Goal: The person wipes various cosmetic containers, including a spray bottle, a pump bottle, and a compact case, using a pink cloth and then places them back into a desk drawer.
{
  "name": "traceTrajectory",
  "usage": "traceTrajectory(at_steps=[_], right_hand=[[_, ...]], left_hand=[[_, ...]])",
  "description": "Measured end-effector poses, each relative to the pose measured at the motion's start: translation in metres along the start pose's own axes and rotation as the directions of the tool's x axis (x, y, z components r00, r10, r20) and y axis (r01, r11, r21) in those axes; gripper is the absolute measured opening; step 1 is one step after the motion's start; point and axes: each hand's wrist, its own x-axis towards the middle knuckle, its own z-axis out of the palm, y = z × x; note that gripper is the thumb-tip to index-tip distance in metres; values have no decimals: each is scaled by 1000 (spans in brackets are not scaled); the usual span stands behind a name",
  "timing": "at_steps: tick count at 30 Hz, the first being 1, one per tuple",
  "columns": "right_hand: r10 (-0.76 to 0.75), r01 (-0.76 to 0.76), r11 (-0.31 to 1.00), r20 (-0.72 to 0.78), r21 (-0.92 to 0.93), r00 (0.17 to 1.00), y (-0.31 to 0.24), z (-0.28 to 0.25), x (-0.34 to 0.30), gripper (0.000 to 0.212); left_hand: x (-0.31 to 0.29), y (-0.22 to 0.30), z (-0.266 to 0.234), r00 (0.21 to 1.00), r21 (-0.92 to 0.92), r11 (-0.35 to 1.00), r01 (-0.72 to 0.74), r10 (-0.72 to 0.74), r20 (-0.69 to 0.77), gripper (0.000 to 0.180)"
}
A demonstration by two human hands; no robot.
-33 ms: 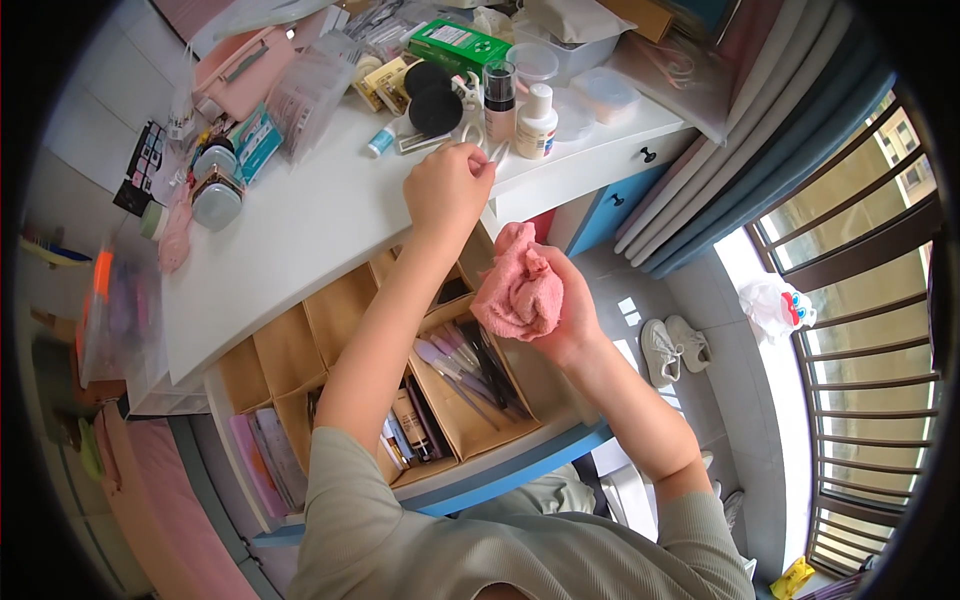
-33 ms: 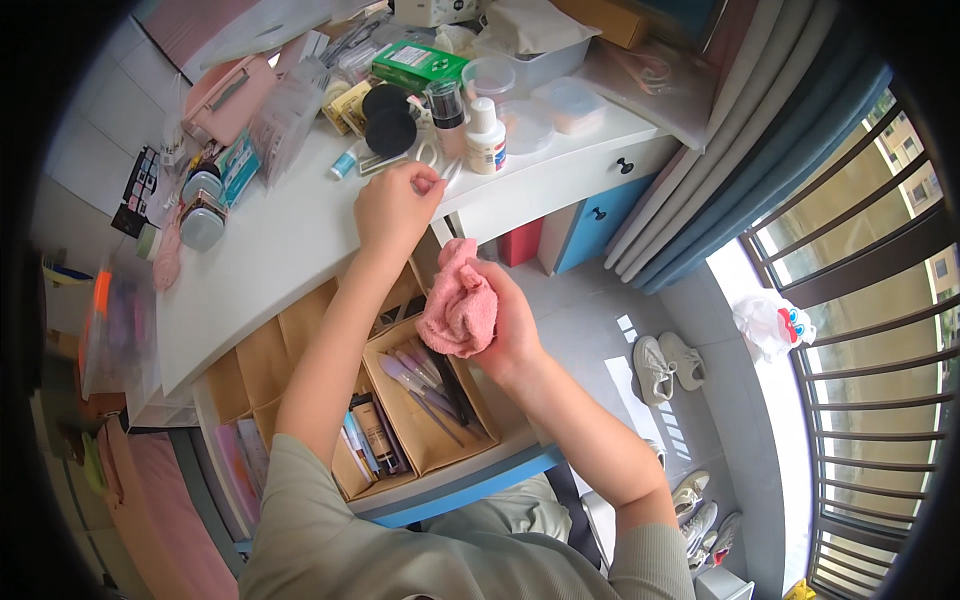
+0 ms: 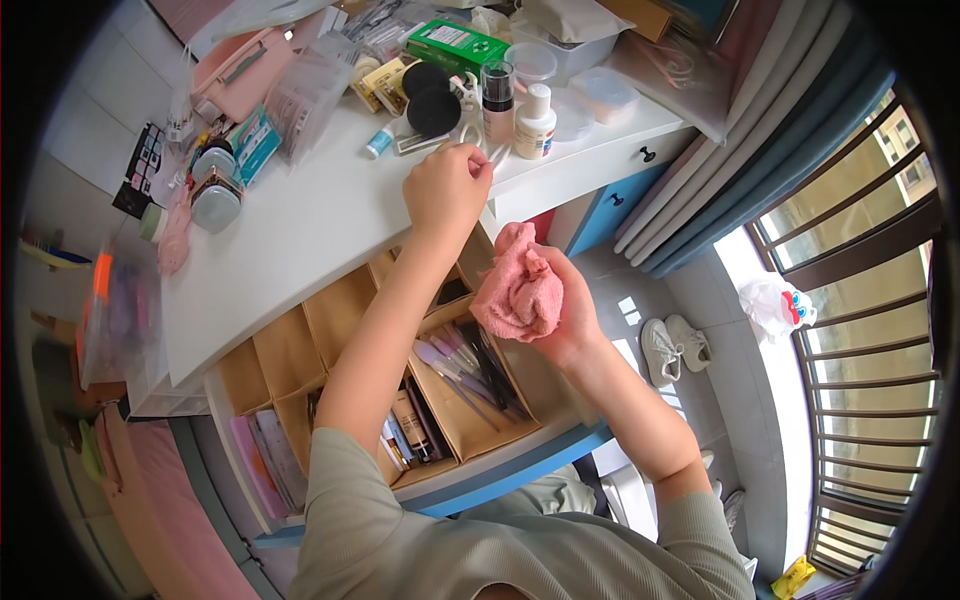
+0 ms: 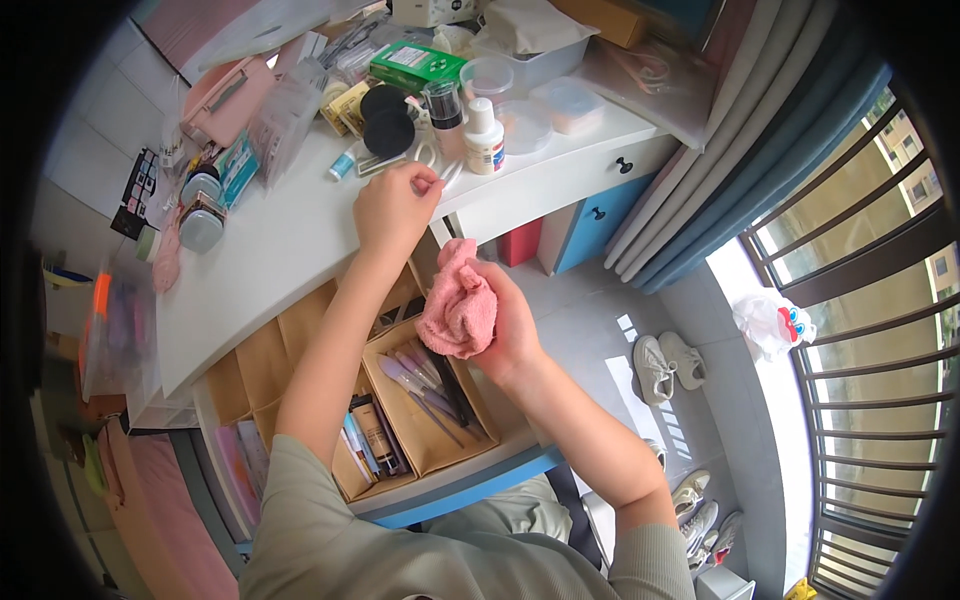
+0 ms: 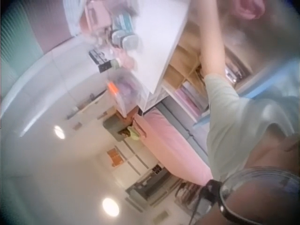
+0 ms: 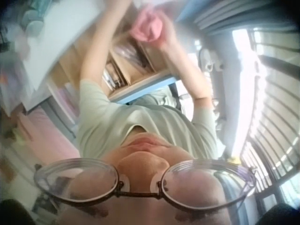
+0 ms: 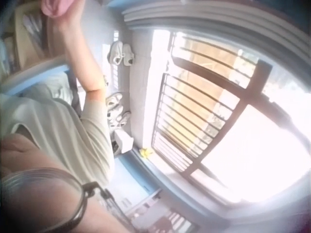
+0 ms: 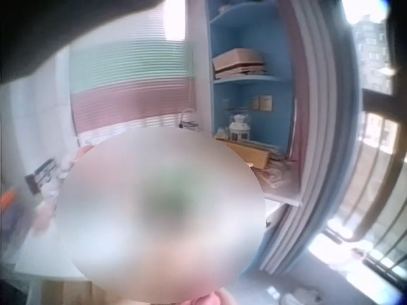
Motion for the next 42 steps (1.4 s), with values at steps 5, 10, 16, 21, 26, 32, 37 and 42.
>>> traceTrajectory(at_steps=[5, 10, 16, 21, 26, 32, 37, 42], right_hand=[[-67, 64, 995, -47, -70, 997, 1, 4, -2, 24], [-124, 111, 988, -124, -106, 985, 2, 12, -3, 25], [-109, 114, 966, 33, -234, 993, 0, 9, -4, 34], [-103, 152, 929, 158, -337, 982, 4, 16, -5, 36], [-109, 356, 583, 363, -731, 925, 28, 33, -15, 25], [-17, 428, 195, 433, -882, 901, 63, 52, -23, 20], [-53, 577, -75, 581, -813, 812, 95, 70, -26, 19], [-67, 539, -69, 543, -840, 837, 122, 73, -7, 21]], left_hand=[[-4, -6, -2, 998, 12, 999, -52, 53, -28, 10], [-27, -9, -26, 998, -38, 997, -69, 69, -4, 12], [-64, -13, -75, 972, -84, 970, -230, 233, 27, 9], [-93, -19, -113, 937, -121, 933, -339, 346, 45, 8], [-121, -24, -143, 957, -243, 951, -192, 236, 169, 9], [-154, -39, -158, 979, -295, 947, -125, 165, 115, 8], [-180, -56, -171, 984, -458, 882, 112, -35, 173, 12], [-207, -81, -164, 982, -738, 648, 188, -141, 126, 25]])
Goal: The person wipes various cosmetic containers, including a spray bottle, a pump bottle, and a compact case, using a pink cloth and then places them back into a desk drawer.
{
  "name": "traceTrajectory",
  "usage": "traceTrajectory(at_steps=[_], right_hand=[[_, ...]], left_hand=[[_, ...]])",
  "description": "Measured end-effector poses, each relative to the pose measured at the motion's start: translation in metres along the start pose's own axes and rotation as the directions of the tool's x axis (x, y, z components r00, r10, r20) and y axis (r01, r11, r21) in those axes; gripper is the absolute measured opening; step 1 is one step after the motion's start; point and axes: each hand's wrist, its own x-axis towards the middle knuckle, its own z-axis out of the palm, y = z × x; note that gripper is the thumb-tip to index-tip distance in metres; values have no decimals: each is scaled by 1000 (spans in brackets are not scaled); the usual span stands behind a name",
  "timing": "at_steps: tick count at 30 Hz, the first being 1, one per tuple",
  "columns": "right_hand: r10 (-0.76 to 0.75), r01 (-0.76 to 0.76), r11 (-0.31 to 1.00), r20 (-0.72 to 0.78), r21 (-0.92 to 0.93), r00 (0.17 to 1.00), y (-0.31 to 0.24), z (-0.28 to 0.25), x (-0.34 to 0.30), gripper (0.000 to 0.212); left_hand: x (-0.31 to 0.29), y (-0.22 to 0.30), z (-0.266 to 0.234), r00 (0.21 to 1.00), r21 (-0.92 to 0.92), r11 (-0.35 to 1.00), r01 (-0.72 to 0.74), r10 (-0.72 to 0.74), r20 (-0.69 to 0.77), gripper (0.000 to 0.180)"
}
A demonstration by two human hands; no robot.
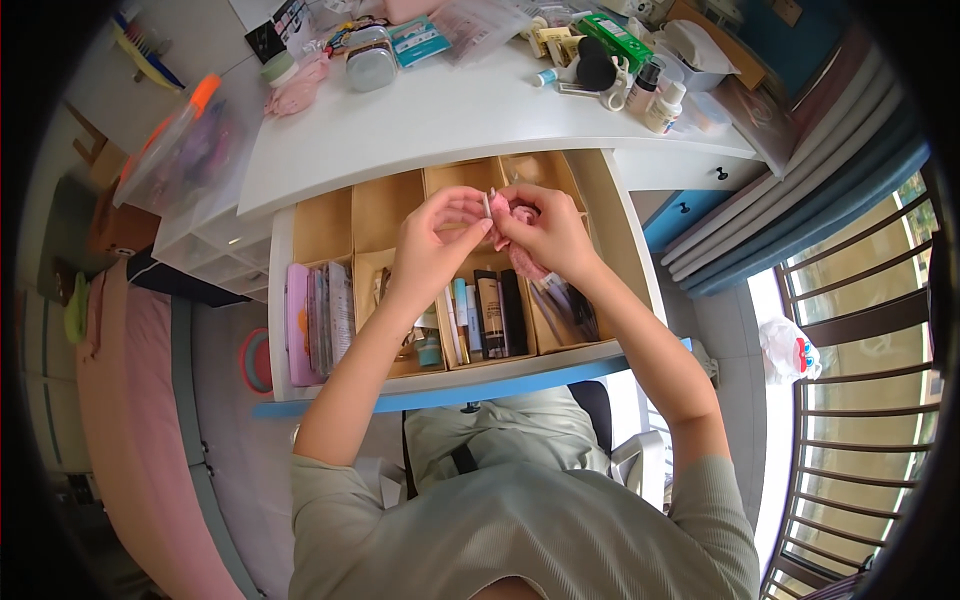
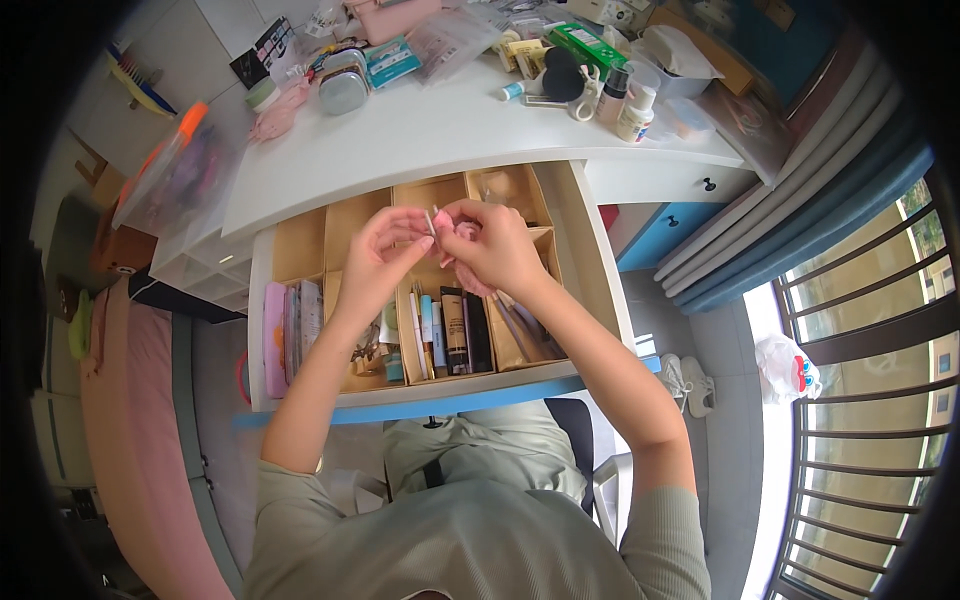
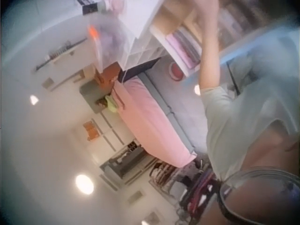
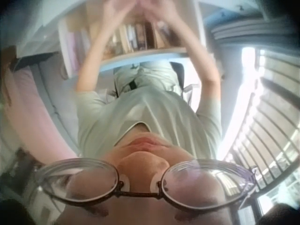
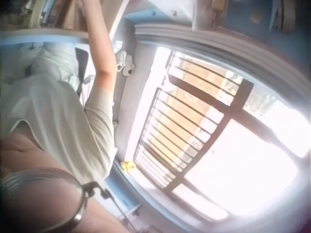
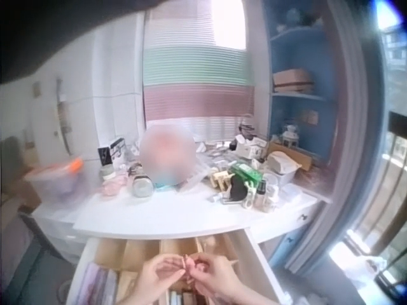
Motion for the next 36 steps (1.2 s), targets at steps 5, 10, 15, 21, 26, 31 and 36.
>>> traceTrajectory(at_steps=[5, 10, 15, 21, 26, 31, 36], right_hand=[[-62, 65, 997, -67, 44, 996, 18, 20, 15, 26], [-4, 31, 970, -114, 241, 993, 27, 36, 20, 27], [99, -80, 938, -41, 338, 994, 30, 40, 18, 25], [180, -220, 804, 126, 553, 976, 34, 41, 19, 20], [-37, -20, 905, 126, 424, 991, 28, 38, 19, 14], [-86, 53, 974, 141, 222, 986, 21, 31, 15, 13], [-67, 51, 987, 95, 154, 993, 20, 27, 12, 13]], left_hand=[[-6, -27, -8, 997, 24, 1000, 11, -9, -80, 23], [-4, -34, -8, 977, 94, 990, -103, 118, -177, 25], [-2, -42, -11, 948, 83, 985, -154, 171, -269, 20], [-1, -49, -14, 962, 47, 995, -93, 101, -255, 17], [-1, -54, -17, 977, 52, 996, -73, 82, -197, 13], [-6, -51, -12, 989, 102, 993, -52, 65, -131, 13], [-11, -41, -5, 987, 39, 995, -87, 91, -131, 13]])
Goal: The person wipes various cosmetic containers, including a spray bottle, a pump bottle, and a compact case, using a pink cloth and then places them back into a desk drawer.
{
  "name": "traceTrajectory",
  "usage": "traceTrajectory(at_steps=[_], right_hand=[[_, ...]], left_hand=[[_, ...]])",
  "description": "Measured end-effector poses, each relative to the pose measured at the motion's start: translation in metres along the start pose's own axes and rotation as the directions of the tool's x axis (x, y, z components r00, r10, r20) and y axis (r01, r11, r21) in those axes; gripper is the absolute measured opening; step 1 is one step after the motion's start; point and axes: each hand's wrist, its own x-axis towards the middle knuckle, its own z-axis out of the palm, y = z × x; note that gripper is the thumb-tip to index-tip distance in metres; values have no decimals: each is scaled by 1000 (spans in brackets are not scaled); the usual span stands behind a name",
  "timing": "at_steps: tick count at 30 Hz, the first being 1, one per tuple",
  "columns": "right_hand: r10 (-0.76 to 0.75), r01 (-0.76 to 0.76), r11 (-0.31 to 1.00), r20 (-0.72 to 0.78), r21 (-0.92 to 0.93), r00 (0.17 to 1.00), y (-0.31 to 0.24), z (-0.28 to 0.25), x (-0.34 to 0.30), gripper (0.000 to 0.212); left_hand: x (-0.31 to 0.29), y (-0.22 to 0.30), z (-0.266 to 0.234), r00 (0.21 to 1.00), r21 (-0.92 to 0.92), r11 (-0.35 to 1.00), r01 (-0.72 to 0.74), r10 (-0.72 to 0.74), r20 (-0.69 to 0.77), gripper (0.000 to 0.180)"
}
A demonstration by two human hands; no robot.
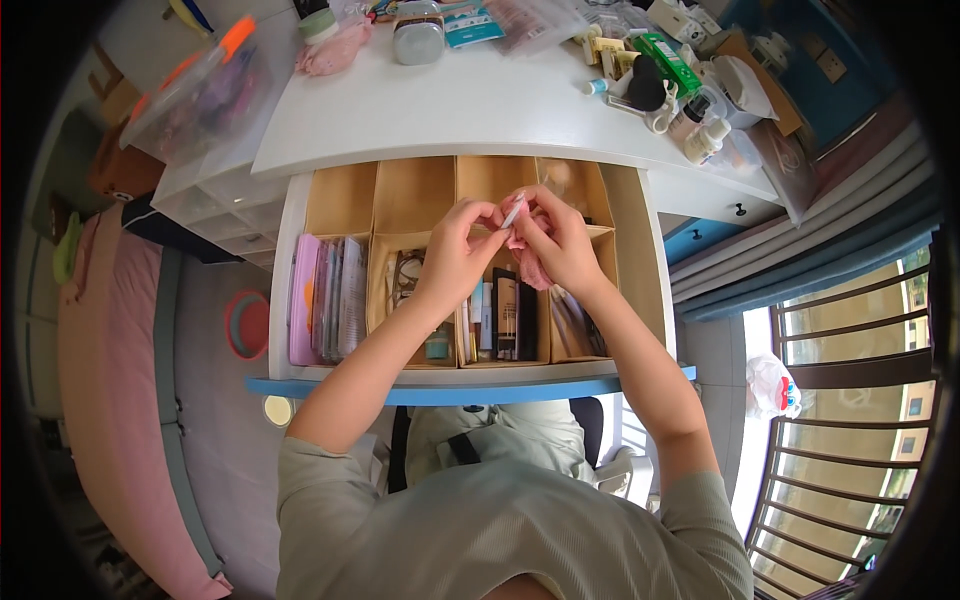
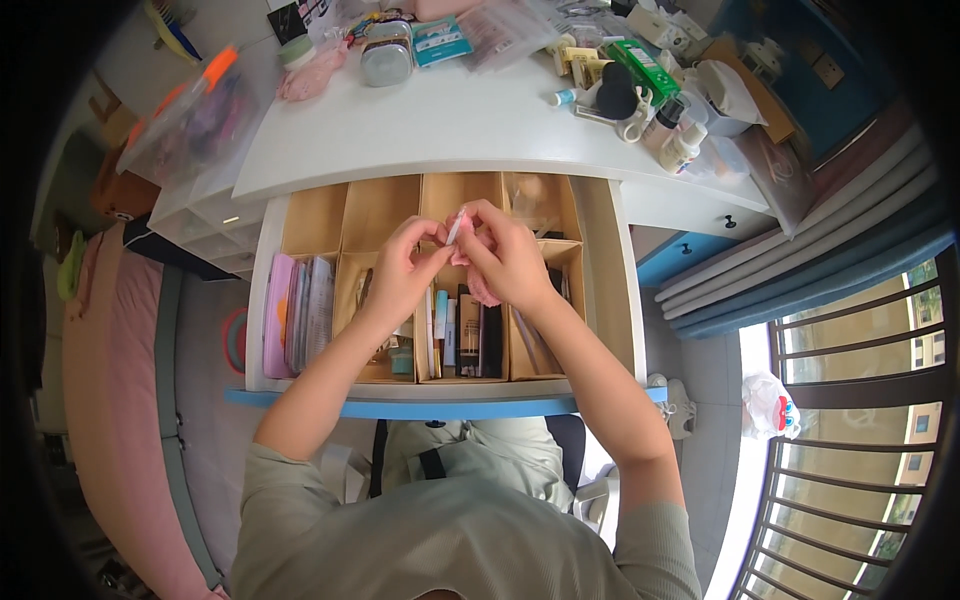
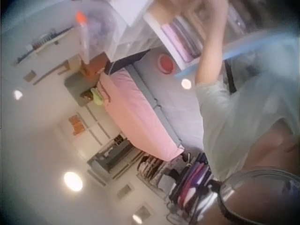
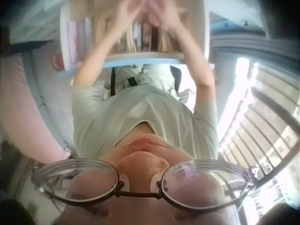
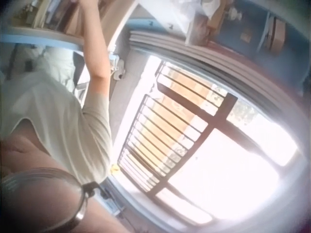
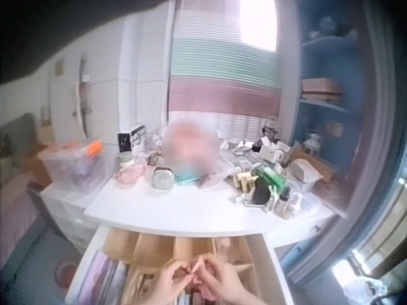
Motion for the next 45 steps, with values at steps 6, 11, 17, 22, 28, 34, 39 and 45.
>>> traceTrajectory(at_steps=[6, 11, 17, 22, 28, 34, 39, 45], right_hand=[[74, -61, 983, -72, 173, 995, -1, 2, -2, 14], [46, -19, 980, -130, 199, 990, -4, 2, -6, 16], [115, -66, 959, -167, 277, 979, -4, 7, -14, 16], [187, -99, 935, -236, 341, 953, 5, 11, -25, 21], [331, -209, 889, -257, 408, 908, 6, 12, -29, 20], [319, -191, 899, -291, 393, 902, 8, 13, -24, 20], [231, -155, 955, -310, 251, 922, 21, 14, -21, 19], [275, -177, 922, -259, 344, 926, 27, 20, -27, 18]], left_hand=[[-1, 4, 3, 998, -28, 998, 60, -61, -28, 10], [-1, 12, 3, 977, -242, 948, 205, -212, -4, 8], [-10, 8, 6, 967, -376, 896, 237, -256, 2, 11], [-1, 6, -5, 946, -282, 903, 325, -306, 108, 16], [15, 6, -12, 887, -215, 872, 440, -385, 256, 14], [24, -2, -13, 894, -251, 881, 401, -316, 318, 14], [22, -4, -17, 901, -301, 866, 399, -311, 302, 14], [11, -14, -16, 902, -273, 875, 401, -325, 284, 13]])
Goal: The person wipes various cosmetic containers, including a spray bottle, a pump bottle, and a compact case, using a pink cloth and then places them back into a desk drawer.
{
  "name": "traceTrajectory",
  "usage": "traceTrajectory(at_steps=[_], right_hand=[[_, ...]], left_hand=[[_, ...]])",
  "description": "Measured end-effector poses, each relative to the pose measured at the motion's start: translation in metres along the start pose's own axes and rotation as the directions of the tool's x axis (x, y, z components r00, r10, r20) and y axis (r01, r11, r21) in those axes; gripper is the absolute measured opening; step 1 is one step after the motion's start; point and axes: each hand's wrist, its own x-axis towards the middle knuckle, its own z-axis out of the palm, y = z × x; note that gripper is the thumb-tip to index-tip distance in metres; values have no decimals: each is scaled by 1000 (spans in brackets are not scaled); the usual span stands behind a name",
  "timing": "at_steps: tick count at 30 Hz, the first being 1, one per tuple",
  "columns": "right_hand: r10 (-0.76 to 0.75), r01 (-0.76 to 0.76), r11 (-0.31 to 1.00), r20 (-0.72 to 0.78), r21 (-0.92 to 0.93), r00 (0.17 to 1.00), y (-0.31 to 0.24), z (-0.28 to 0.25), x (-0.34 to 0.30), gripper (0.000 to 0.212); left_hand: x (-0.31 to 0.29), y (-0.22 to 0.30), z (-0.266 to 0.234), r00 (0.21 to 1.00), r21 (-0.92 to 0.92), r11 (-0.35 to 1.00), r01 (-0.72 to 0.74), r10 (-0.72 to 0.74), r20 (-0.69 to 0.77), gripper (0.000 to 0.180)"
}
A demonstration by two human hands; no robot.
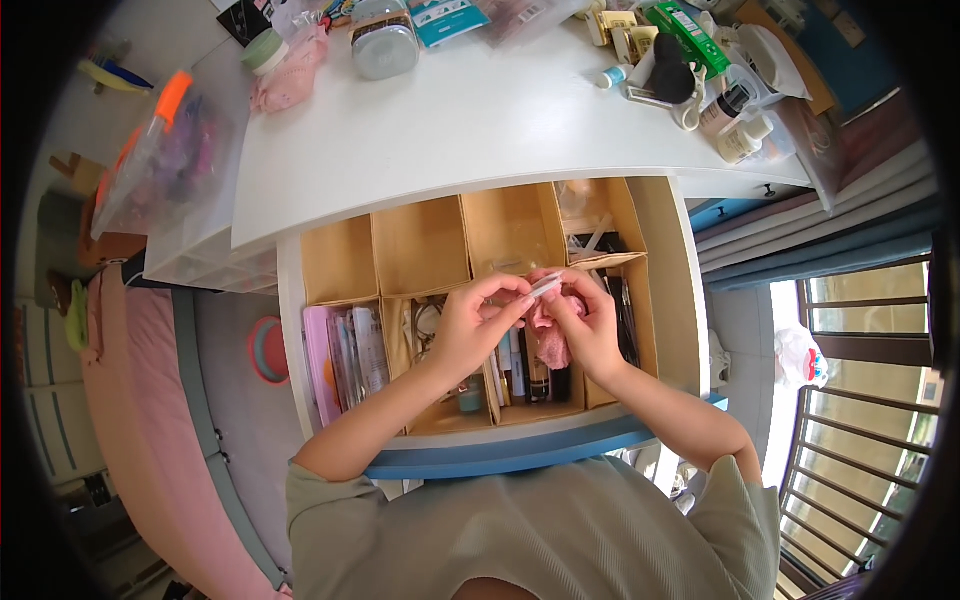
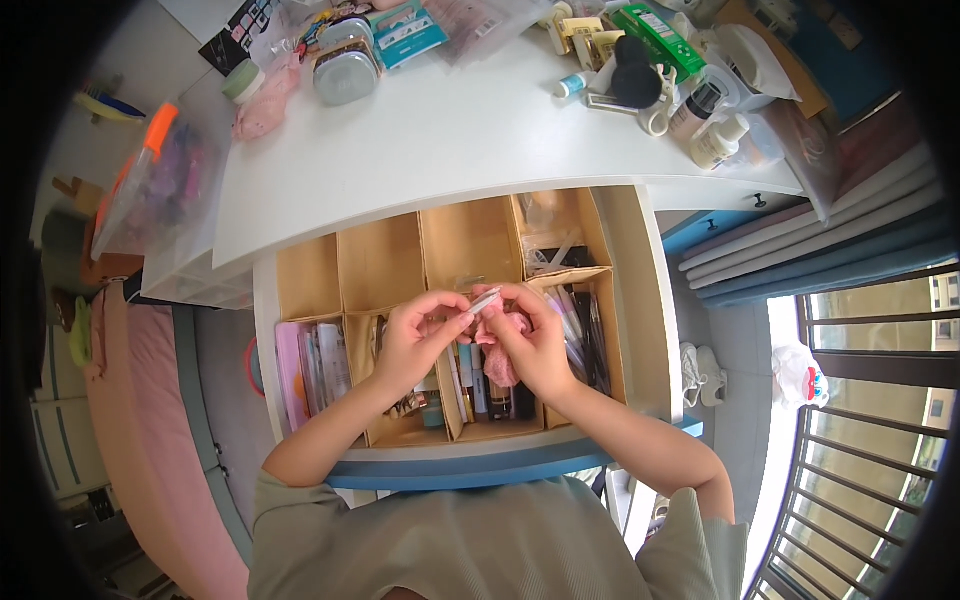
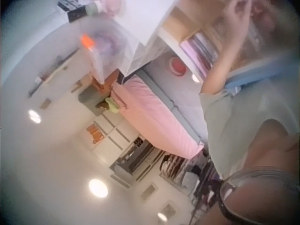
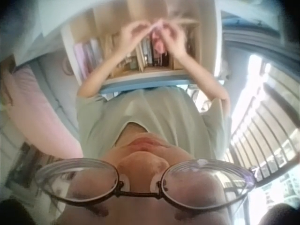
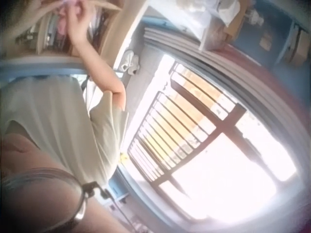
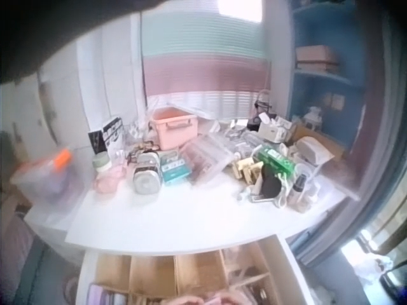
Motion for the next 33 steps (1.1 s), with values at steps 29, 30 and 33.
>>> traceTrajectory(at_steps=[29, 30, 33], right_hand=[[-117, 153, 967, -176, 205, 977, -41, -18, 3, 12], [-204, 211, 977, -160, 24, 966, -38, -16, 1, 12], [-184, 184, 972, 19, -143, 983, -42, -11, -2, 22]], left_hand=[[-11, 11, 14, 983, 24, 993, -118, 120, -142, 4], [-11, 13, 14, 982, 26, 992, -120, 122, -144, 4], [-13, 16, 14, 974, 66, 983, -169, 177, -140, 5]])
